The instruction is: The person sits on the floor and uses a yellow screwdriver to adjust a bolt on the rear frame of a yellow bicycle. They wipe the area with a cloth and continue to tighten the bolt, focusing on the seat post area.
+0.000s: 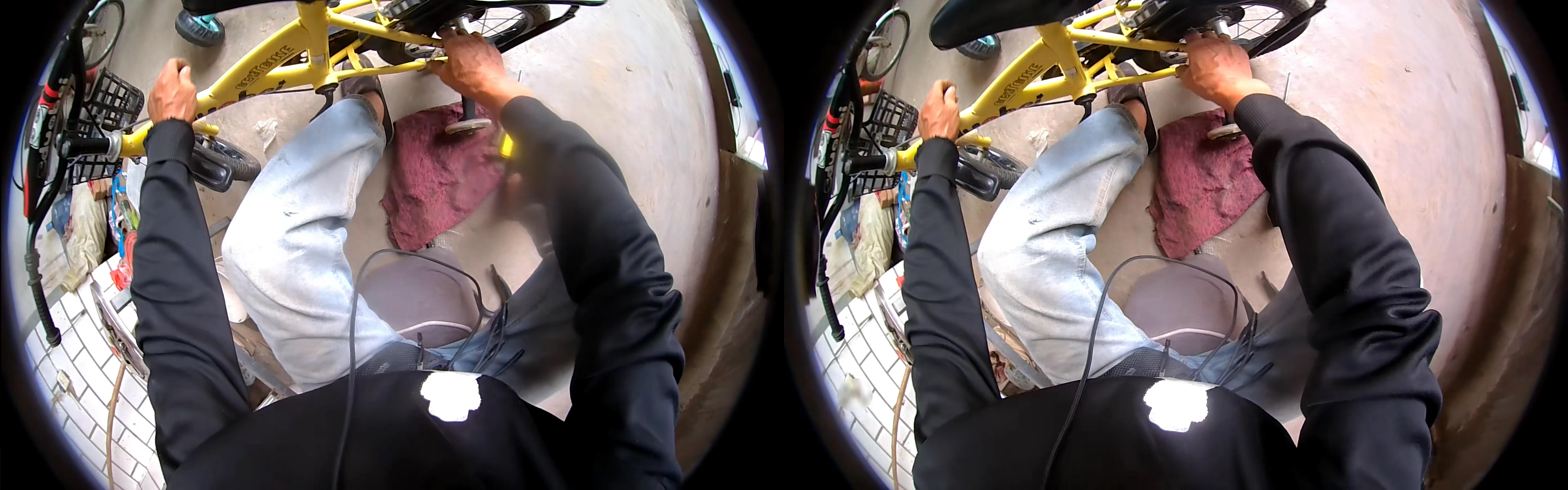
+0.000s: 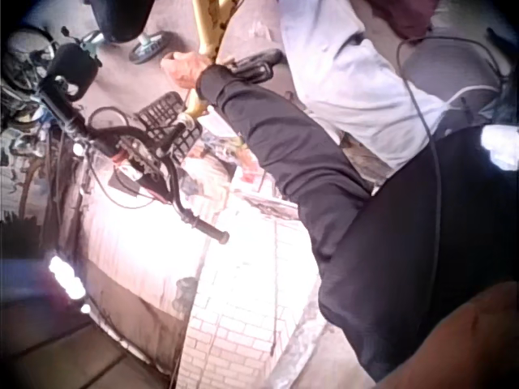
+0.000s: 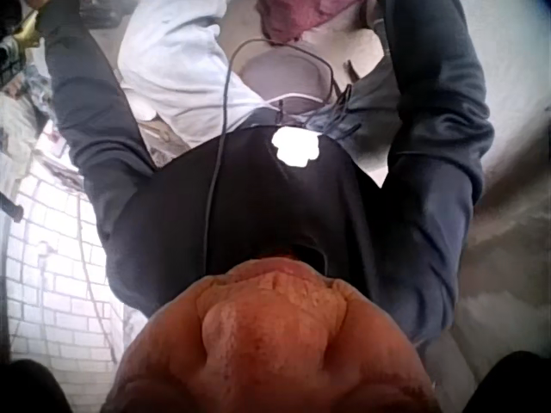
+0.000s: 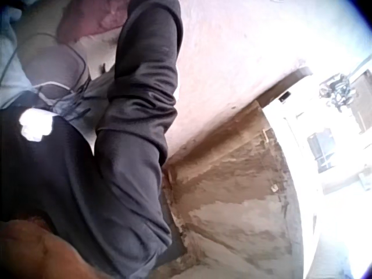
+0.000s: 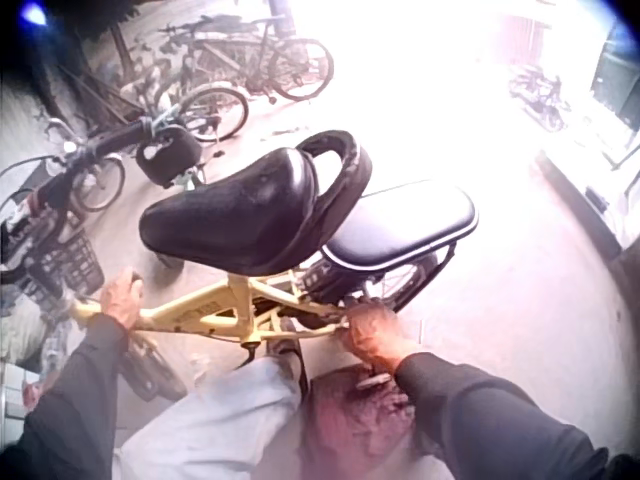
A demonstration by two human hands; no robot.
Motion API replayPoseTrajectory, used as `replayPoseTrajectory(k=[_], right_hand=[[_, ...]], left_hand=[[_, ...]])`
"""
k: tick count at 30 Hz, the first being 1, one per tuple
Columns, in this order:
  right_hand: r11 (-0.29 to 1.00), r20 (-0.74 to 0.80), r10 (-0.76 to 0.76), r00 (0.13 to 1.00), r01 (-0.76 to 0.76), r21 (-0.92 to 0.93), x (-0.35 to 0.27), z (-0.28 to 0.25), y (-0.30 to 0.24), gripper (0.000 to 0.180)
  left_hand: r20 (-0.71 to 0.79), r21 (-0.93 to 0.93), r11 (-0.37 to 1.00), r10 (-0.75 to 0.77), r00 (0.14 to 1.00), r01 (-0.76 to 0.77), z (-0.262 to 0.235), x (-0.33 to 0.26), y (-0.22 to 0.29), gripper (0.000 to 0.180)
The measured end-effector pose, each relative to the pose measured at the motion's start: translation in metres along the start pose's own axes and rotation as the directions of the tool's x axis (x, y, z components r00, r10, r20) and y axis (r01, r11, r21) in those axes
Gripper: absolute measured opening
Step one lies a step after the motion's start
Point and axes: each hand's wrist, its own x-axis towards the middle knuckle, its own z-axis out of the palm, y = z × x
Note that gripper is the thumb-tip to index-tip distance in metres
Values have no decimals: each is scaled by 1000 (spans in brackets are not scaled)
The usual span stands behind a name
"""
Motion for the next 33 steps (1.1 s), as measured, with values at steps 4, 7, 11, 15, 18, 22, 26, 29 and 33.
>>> replayPoseTrajectory(k=[4,7,11,15,18,22,26,29,33], right_hand=[[994,184,69,980,-84,75,28,-2,6,52],[986,168,69,983,-92,137,29,7,12,55],[974,170,42,985,-78,211,31,19,12,55],[967,152,41,987,-77,242,31,25,8,55],[963,176,31,984,-77,258,30,25,10,57],[966,233,37,972,-94,241,27,22,14,60],[968,323,36,946,-114,225,9,15,2,59],[973,365,17,931,-100,209,-8,17,-2,57],[945,211,-79,974,5,328,-34,27,-4,48]], left_hand=[[163,96,988,102,981,-118,7,-11,23,22],[163,145,980,110,981,-134,12,-17,28,20],[260,215,973,23,965,-82,4,-16,28,19],[239,190,973,85,967,-133,2,-21,20,19],[221,178,976,82,972,-123,-2,-25,26,19],[219,146,980,99,971,-133,-2,-28,31,18],[169,127,974,163,972,-186,-1,-35,23,18],[149,109,964,224,963,-241,2,-38,13,19],[171,101,972,192,966,-211,1,-44,18,18]])
